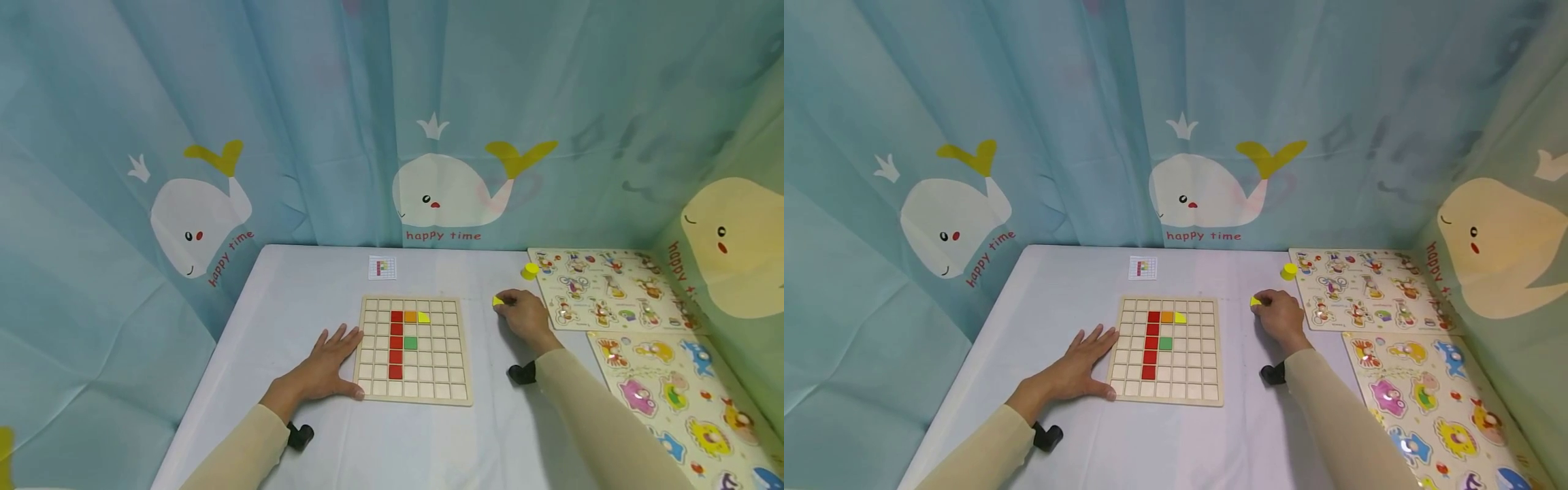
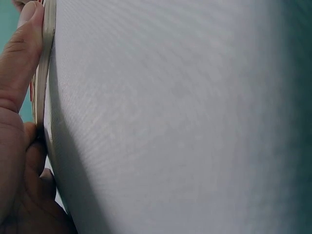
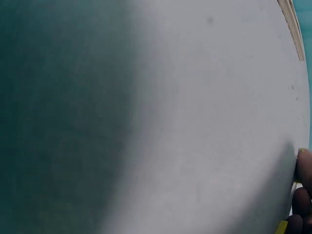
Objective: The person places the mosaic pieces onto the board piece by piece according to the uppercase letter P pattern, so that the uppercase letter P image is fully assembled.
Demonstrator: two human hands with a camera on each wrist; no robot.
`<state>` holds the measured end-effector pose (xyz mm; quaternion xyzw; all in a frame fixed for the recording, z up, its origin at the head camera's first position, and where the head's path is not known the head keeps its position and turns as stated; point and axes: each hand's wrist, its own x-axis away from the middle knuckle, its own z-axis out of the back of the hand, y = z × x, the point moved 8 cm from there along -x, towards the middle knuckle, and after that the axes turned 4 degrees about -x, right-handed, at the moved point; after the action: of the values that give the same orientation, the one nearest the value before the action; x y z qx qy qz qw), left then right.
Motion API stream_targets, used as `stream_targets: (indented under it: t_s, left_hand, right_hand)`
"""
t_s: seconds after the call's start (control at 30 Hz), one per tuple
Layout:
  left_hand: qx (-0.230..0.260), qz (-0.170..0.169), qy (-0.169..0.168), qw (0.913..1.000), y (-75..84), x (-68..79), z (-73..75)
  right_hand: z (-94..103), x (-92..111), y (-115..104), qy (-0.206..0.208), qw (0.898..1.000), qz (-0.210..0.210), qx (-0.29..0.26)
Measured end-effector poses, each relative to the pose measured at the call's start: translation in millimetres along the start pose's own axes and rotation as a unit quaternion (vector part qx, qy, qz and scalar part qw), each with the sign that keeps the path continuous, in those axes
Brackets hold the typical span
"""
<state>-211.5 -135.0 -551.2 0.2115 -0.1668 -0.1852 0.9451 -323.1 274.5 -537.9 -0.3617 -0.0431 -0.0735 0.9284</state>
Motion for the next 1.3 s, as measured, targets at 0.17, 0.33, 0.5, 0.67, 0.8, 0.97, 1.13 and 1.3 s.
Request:
stream_targets:
  t_s: [0.17,0.33,0.5,0.67,0.8,0.97,1.13,1.3]
  left_hand:
    - [-0.003,0.000,0.001,1.0000,-1.0,-0.9,-1.3]
    - [-0.002,-0.001,0.003,1.0000,-1.3,-0.5,-0.9]
    - [-0.001,-0.002,0.003,1.0000,-1.1,-0.1,-0.4]
    - [-0.002,-0.001,0.004,1.0000,-0.9,-1.0,-1.0]
    - [0.000,-0.003,0.003,1.0000,-0.3,-1.4,-0.6]
    - [0.001,-0.005,0.002,1.0000,-0.6,-0.9,-0.3]
    - [-0.001,-0.004,0.001,1.0000,-0.7,-0.3,-0.3]
    - [0.000,0.001,0.000,1.0000,-0.8,0.3,0.1]
  right_hand:
    - [0.0,3,-3,-0.025,1.000,0.014,0.004]
    - [-1.9,7,-7,-0.058,0.998,0.027,-0.017]
    - [-2.6,8,-9,-0.048,0.998,0.041,-0.016]
    - [-3.4,8,-9,-0.035,0.999,0.039,-0.003]
    - [-4.0,9,-8,-0.034,0.998,0.043,0.002]
    - [-5.5,8,-9,-0.040,0.998,0.058,0.005]
    - [-6.5,10,-11,-0.038,0.996,0.076,0.012]
    - [-8.1,13,-19,-0.031,0.994,0.104,0.001]
